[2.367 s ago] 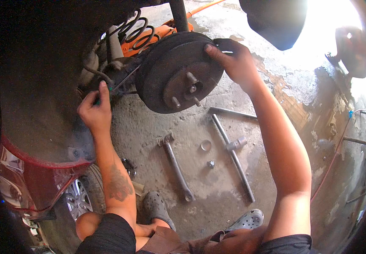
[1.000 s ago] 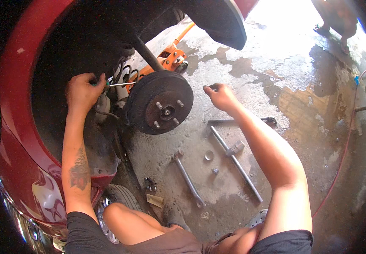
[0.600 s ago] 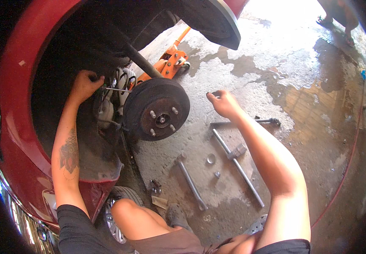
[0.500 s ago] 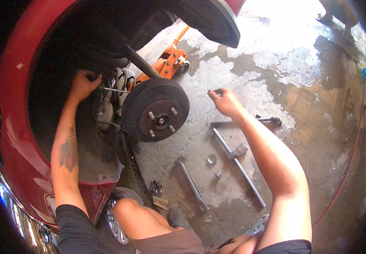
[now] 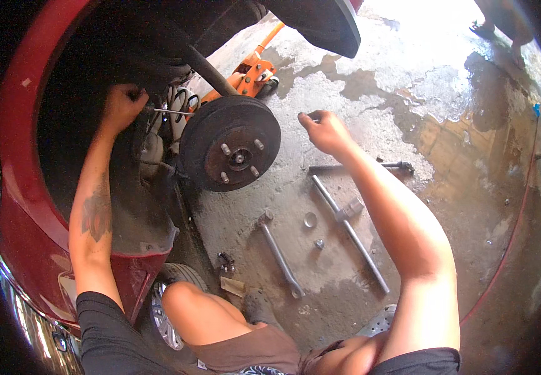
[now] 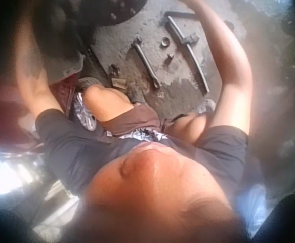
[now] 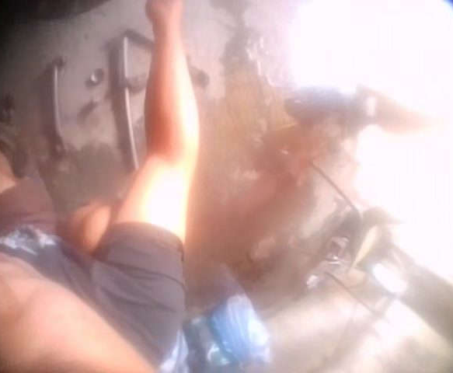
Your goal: The person uses a hammer and a screwdriver to remove a brake disc from a car. They repeatedly strike the disc and pry at it to loosen it from the hub.
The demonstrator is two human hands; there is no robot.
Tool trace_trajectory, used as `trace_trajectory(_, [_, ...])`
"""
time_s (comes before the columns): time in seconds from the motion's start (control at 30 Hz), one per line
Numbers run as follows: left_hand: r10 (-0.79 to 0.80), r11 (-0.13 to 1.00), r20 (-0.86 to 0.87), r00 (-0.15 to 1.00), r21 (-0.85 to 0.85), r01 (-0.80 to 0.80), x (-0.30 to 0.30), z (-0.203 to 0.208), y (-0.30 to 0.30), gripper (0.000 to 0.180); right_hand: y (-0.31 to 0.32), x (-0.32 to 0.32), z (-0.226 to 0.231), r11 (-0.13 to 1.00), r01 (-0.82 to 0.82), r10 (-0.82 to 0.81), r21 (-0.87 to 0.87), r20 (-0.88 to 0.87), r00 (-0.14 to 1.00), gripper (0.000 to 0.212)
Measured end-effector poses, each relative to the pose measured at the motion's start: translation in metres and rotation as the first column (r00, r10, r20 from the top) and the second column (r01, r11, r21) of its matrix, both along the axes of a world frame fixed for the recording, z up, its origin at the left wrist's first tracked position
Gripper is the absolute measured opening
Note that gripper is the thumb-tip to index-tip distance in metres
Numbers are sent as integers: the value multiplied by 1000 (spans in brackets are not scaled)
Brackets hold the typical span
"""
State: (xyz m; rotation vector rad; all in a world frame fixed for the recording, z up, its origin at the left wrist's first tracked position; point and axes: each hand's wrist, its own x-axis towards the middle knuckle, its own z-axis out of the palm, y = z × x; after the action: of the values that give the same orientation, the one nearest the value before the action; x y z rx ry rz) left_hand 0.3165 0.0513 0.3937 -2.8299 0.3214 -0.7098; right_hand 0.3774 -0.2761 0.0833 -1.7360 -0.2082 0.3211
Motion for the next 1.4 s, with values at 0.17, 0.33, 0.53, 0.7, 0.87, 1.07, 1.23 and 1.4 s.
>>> trace_trajectory(0.17, [80,994,192,978,55,-92,-16,-12,-25,38,30,-16,50,999,17,-32,39,427,904,45])
trace_trajectory(0.33, [111,994,70,991,-2,-111,-5,-25,-62,36,112,-35,113,984,26,-162,176,827,539,49])
trace_trajectory(0.53, [33,993,-46,998,116,-27,3,-4,-80,29,149,-32,144,957,-56,-193,283,772,606,28])
trace_trajectory(0.7, [107,976,-79,991,197,-90,1,19,-79,36,150,-27,152,897,-230,-164,378,766,621,20])
trace_trajectory(0.87, [43,964,27,999,262,-48,2,19,-59,38,161,-25,159,857,-329,-37,397,683,729,20])
trace_trajectory(1.07, [96,983,34,995,156,-100,32,18,-41,44,171,-9,161,945,-249,22,214,716,697,20])
trace_trajectory(1.23, [131,963,4,991,236,-128,30,21,-65,44,175,3,154,962,-248,81,117,743,664,22])
trace_trajectory(1.4, [-348,913,227,910,302,274,29,18,-90,38,179,5,154,981,-183,68,60,783,618,22])
